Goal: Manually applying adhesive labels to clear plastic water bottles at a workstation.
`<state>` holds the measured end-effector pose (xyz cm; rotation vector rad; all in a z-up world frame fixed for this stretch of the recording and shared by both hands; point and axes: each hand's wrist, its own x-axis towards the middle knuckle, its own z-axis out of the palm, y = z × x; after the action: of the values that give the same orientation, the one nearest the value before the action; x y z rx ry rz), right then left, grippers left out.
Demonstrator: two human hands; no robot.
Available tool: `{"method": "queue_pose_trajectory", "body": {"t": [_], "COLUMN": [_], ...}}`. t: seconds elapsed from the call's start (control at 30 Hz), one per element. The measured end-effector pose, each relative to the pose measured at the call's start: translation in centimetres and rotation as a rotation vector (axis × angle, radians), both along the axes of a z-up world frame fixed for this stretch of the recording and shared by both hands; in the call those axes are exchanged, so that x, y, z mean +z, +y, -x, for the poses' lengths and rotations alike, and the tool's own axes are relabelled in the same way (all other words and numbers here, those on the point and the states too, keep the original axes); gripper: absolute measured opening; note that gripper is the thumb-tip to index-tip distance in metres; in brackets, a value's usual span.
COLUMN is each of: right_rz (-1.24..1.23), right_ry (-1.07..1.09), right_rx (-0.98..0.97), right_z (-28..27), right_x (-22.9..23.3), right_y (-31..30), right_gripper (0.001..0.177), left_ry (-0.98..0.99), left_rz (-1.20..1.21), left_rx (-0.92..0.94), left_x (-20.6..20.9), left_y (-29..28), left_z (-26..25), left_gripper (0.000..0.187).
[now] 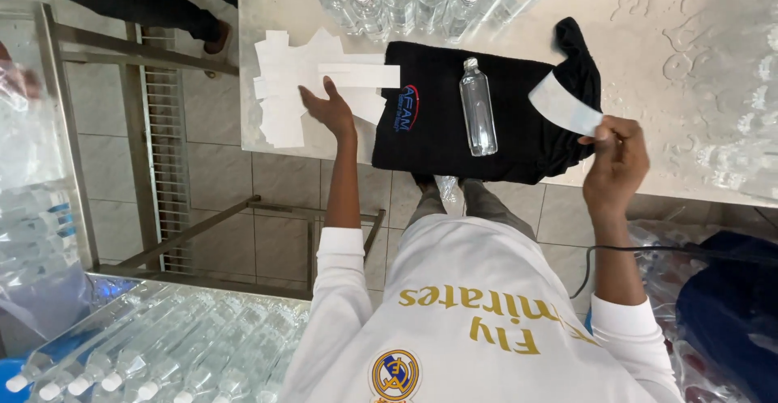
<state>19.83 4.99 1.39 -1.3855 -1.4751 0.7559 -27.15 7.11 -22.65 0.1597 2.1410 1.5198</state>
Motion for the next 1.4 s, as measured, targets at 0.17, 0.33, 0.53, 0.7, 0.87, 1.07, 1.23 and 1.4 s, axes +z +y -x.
{"method": "queue_pose_trajectory", "body": {"t": [0.17,0.33,0.53,0.7,0.87,1.07,1.23,1.4], "right_rz": [-0.316,-0.449,-0.110,0.684,0.788,0.844,0.838,0.866], "right_ry": [-0.312,-0.553,-0.415,0.672,0.709,0.600,0.401,0.418], "right_rx": [0.424,0.666,0.553,0.355,0.379,0.082,0.122,0.099], "right_z": [4.4,6.5,1.9,-1.3,0.8,2.5,4.1,4.3], "right_x": [1.6,2.5,-1.3,-9.6,-13.2,-18.8,-15.6,-15.1], "right_y": [0.1,-1.4,0.0,-0.8,-3.5,-1.2,0.5,0.2], "right_gripper": [0.015,0.022,0.024,0.075,0.103,0.016,0.030,0.024], "left_ry": [-0.603,-1.014,-1.069,-1.121,-0.960,-0.922,-0.688,-0.593], "left_rz": [-0.243,-0.302,-0.292,-0.373,-0.318,-0.244,-0.131,-0.029], "left_rx": [-0.584,-0.639,-0.435,-0.309,-0.250,-0.134,-0.132,-0.137], "left_x": [6.7,12.1,14.3,12.8,12.8,9.1,5.5,4.1], "left_y": [-3.1,-5.0,-5.9,-6.5,-7.4,-8.4,-8.3,-8.5], "left_z": [-11.1,-19.5,-20.1,-23.5,-26.5,-27.1,-27.4,-28.6], "left_gripper": [0.063,0.048,0.026,0.025,0.033,0.032,0.040,0.048]}}
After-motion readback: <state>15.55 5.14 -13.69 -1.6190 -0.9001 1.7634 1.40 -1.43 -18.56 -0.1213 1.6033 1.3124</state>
